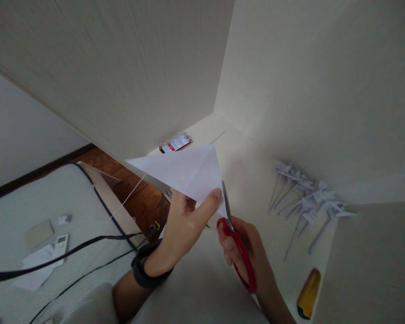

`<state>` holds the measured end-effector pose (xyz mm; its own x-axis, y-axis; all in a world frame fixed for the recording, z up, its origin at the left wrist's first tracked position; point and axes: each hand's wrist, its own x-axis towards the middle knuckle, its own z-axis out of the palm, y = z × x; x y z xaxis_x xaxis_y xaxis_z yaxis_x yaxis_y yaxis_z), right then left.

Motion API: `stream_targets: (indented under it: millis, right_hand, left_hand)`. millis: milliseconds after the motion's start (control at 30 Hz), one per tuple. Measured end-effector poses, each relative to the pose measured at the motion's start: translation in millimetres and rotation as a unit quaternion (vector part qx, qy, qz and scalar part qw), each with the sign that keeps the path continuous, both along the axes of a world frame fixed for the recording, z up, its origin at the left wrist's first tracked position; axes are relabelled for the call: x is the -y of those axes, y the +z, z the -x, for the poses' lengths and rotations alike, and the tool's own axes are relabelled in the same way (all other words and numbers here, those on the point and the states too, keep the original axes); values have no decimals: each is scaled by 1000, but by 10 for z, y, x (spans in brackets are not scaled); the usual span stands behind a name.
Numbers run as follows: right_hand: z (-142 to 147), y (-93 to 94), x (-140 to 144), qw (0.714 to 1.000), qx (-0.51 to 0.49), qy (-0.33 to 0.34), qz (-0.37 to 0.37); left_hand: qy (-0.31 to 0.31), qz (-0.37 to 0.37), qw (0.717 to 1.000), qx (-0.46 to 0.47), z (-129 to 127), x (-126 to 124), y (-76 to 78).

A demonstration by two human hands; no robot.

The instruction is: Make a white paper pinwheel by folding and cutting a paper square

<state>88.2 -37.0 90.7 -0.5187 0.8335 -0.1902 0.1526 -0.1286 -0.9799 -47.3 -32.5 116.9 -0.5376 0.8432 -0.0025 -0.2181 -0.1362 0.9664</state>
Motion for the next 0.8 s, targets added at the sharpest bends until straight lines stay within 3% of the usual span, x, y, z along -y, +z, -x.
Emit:
stream_targets:
  millis: [800]
  right_hand:
    - [10,82,-22,999,48,-1,-8]
  left_hand:
    - [13,41,999,14,-16,15,31]
